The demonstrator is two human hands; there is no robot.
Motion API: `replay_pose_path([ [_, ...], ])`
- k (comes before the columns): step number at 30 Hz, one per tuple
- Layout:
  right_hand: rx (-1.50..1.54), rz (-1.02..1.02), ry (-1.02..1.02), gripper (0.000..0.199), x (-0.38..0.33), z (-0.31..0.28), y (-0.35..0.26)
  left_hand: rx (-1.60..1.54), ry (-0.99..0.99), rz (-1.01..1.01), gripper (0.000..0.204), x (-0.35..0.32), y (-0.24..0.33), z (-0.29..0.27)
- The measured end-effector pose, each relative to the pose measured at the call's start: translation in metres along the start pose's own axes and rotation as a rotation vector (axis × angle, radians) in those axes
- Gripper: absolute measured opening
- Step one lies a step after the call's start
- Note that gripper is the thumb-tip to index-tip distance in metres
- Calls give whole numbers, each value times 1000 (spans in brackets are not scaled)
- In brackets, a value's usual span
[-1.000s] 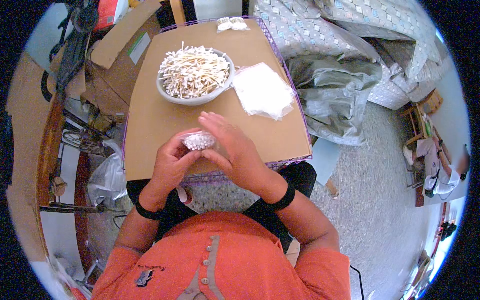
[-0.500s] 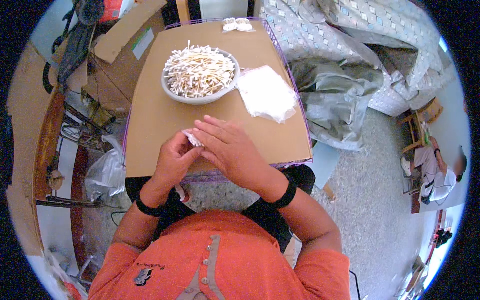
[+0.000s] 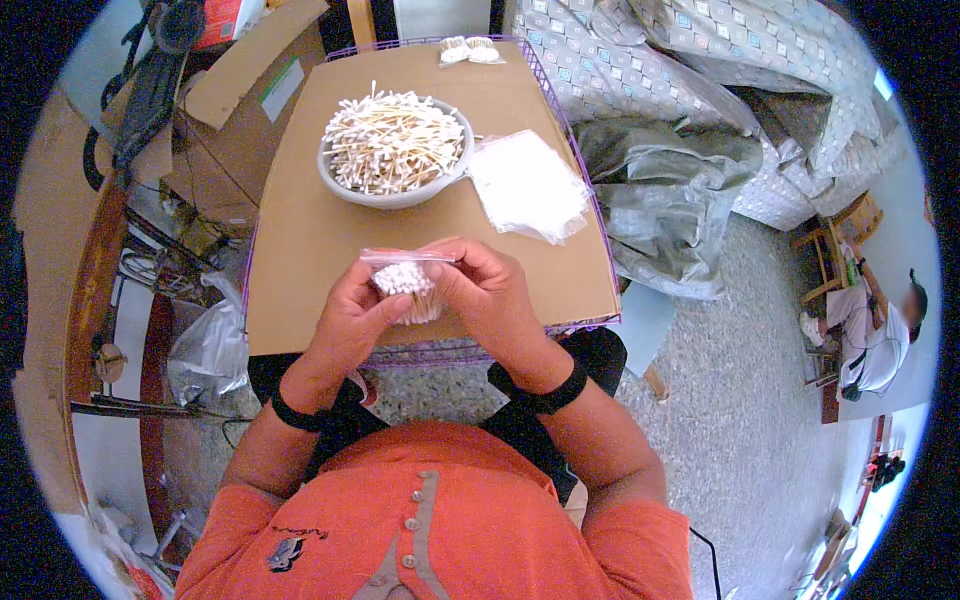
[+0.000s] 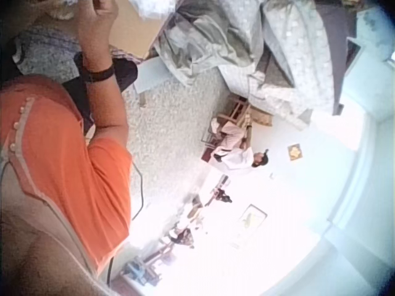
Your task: Counting cotton swabs and packing them into small plastic bags.
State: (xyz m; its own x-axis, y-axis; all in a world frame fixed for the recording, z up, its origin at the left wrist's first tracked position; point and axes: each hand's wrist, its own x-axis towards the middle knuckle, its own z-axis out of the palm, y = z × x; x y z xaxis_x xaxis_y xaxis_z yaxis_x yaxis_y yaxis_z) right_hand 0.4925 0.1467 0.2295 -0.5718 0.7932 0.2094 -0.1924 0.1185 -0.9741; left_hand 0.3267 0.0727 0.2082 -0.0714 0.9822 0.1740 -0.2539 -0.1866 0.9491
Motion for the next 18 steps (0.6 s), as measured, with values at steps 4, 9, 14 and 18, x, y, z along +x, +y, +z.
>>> replay_pose_path([
  [4,171,13,128,12,-1,5,4,-22,2,-21,41,1,8,10],
  [9,275,1,182,9,-2,8,10,170,-8,-89,40,2,3,4],
  [14,382,0,155,13,-3,1,24,99,15,-104,38,2,0,4],
  [18,225,18,115,23,-2,8,11,20,51,-56,38,2,1,0],
])
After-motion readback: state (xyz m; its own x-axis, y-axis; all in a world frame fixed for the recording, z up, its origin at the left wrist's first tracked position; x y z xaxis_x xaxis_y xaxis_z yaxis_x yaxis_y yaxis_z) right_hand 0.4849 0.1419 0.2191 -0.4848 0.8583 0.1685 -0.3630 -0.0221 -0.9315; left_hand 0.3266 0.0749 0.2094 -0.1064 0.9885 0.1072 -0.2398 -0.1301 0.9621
